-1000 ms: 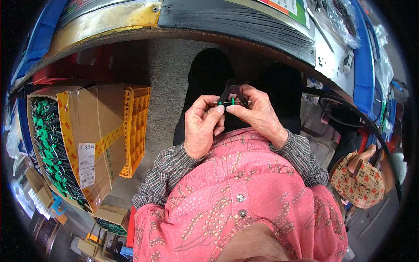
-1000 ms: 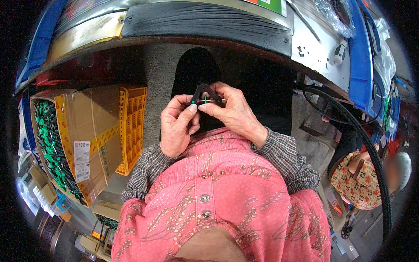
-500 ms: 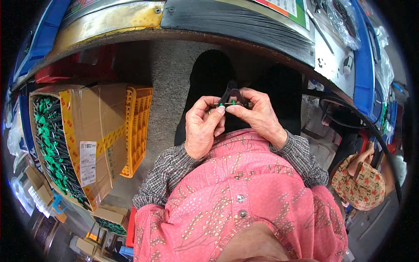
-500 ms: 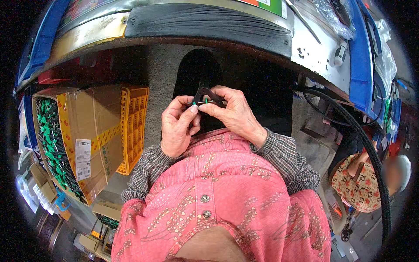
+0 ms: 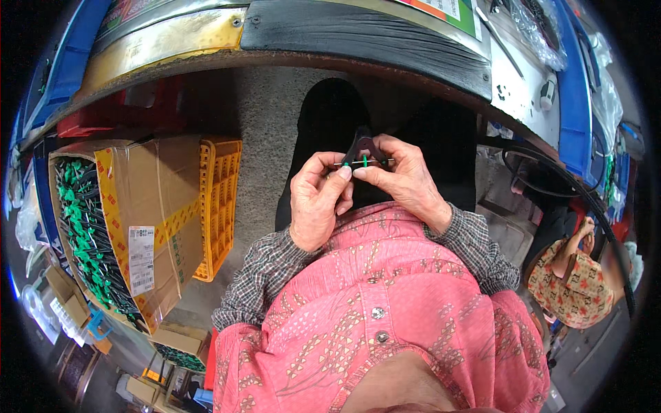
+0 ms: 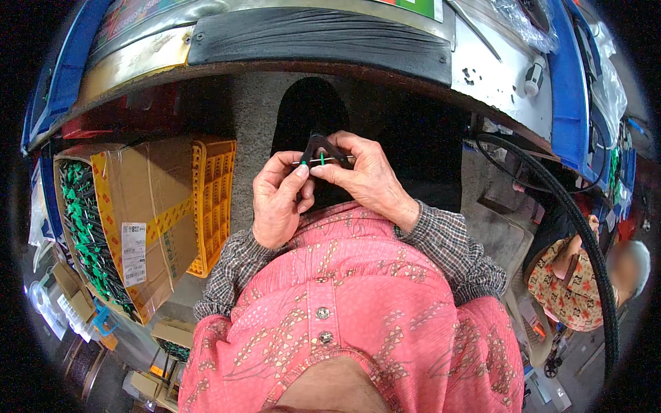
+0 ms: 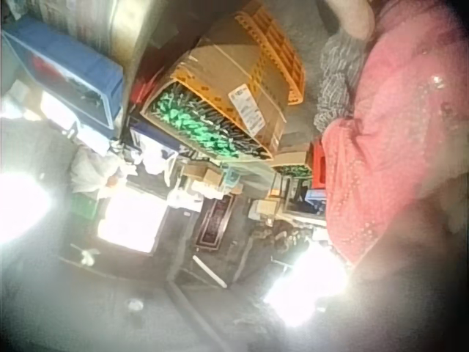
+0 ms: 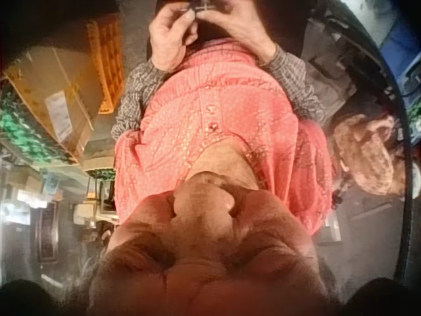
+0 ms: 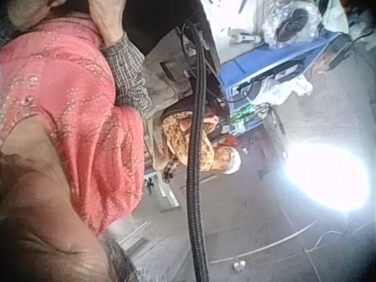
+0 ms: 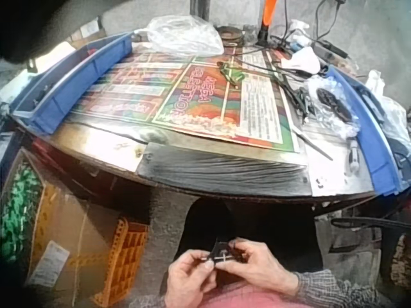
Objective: The person assembles small plastic components by inserting green pins into black circular plastic housings by hand.
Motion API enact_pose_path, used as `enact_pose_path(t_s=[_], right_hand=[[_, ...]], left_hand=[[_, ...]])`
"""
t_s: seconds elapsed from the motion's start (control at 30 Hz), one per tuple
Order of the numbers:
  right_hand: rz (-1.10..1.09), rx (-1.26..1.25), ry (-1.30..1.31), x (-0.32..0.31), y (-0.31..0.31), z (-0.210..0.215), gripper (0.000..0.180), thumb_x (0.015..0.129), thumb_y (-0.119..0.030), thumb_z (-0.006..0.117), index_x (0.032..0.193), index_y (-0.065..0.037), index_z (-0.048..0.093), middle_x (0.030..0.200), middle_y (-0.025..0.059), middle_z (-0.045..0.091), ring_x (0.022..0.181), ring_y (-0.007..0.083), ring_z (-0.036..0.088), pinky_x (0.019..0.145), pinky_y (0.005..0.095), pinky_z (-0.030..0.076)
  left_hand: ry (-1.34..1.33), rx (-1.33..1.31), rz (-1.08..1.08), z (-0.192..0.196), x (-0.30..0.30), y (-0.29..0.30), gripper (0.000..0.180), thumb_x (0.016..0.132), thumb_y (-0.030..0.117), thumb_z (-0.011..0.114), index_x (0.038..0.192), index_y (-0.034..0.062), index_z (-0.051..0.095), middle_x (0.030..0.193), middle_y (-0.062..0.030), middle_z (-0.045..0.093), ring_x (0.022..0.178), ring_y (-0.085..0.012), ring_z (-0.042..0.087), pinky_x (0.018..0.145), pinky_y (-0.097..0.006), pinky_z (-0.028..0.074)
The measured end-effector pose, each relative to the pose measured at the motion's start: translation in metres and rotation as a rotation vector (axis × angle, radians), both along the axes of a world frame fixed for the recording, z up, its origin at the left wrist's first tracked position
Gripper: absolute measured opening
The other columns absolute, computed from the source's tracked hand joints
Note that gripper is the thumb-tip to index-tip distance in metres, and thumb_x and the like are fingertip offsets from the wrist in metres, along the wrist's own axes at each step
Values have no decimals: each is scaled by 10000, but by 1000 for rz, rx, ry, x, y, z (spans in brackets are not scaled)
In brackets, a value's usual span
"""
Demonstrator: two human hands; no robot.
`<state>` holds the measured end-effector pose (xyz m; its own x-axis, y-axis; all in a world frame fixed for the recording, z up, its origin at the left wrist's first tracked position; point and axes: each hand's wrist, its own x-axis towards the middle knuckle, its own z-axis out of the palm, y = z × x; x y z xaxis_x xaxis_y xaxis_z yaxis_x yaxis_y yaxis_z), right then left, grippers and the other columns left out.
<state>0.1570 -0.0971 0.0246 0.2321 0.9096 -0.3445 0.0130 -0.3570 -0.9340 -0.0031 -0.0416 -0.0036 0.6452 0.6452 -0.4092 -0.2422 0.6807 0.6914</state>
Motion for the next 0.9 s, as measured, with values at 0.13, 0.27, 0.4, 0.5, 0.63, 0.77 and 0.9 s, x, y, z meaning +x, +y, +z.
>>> enact_pose_path(t_s=[0.13,0.27,0.4,0.5,0.63,0.77,0.9], right_hand=[[15,-22,6,1,-1,2,208,828,-186,692,887,3,628,768,-15,580,737,46,511,647,223,440],[-7,-109,107,0,-1,3,228,838,-213,689,887,4,636,755,-16,584,730,42,507,644,220,439],[-28,33,-33,-2,0,-2,236,865,-219,658,923,9,660,744,0,604,729,36,510,638,228,443],[26,27,-74,1,-2,-4,253,863,-230,662,937,12,652,747,9,602,716,44,512,633,233,446],[11,-97,5,2,0,2,267,843,-238,683,913,13,626,742,5,584,700,50,506,620,237,441],[-1,-56,-28,0,1,-4,261,856,-236,667,913,17,638,730,10,590,704,48,504,609,243,439],[40,15,-114,2,1,-4,256,848,-219,674,921,22,633,749,16,592,709,48,501,606,242,437]], left_hand=[[25,4,5,2,2,0,126,928,70,526,1043,19,527,763,-22,532,567,-49,452,429,-187,348],[31,11,2,3,2,0,124,929,75,529,1041,22,530,756,-17,531,563,-48,450,425,-186,341],[22,-16,9,1,2,1,133,918,78,563,1032,17,533,755,-5,528,557,-37,451,421,-174,325],[20,-14,3,0,1,1,139,913,83,578,1029,19,536,754,-1,528,551,-35,448,418,-170,314],[34,-10,-4,0,2,1,133,917,93,574,1028,27,539,755,-3,533,540,-41,436,411,-175,299],[39,-13,8,1,4,3,128,916,90,573,1023,26,541,752,0,529,539,-42,432,410,-176,296],[30,-30,22,-2,2,3,131,915,86,572,1026,23,540,751,-1,527,538,-42,432,409,-177,296]])
